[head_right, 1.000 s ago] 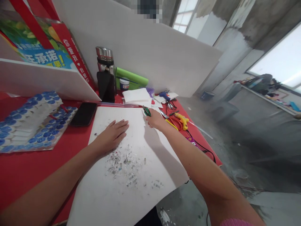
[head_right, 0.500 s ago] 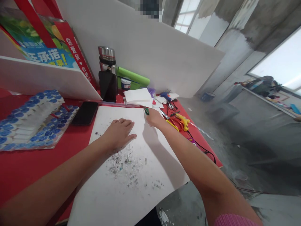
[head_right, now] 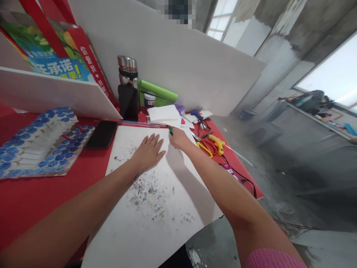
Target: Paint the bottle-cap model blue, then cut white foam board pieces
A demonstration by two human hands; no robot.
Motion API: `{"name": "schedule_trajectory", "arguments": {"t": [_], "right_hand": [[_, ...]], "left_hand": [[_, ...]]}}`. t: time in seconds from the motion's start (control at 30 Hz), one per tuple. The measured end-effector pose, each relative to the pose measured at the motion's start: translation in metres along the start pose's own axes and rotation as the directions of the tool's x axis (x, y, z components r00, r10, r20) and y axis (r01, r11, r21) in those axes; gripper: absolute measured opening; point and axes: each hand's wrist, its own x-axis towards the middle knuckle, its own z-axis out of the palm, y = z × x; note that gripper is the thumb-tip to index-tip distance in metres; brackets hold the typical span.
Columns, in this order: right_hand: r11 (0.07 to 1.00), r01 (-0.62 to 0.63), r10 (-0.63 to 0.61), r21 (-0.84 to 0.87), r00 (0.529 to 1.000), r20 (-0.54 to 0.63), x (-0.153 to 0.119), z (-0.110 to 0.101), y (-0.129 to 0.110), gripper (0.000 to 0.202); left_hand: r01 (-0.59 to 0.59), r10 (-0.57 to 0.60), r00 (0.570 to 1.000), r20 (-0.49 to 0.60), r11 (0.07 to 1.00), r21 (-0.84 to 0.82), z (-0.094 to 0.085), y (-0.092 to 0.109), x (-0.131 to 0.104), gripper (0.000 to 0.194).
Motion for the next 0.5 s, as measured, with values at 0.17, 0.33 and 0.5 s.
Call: {"name": "schedule_trajectory", "arguments": {"t": [0.17, 0.33, 0.5], "right_hand": [[0.995, -0.018, 0.019, -0.098, 1.000, 0.006, 0.003, -0.002, -0.005, 0.021], [0.981, -0.023, 0.029, -0.190, 0.999, 0.031, -0.002, -0.004, -0.014, 0.022], [0.959, -0.025, 0.035, -0.281, 0.999, 0.030, -0.009, -0.007, -0.026, 0.019]], "left_hand": [[0.006, -0.005, 0.999, 0.053, 1.000, -0.020, -0.002, 0.001, 0.002, 0.068], [0.022, -0.020, 0.998, 0.067, 0.999, -0.032, -0.003, 0.002, 0.004, 0.068], [0.075, -0.074, 0.997, 0.026, 0.997, -0.035, -0.005, 0.010, 0.012, 0.065]]}}
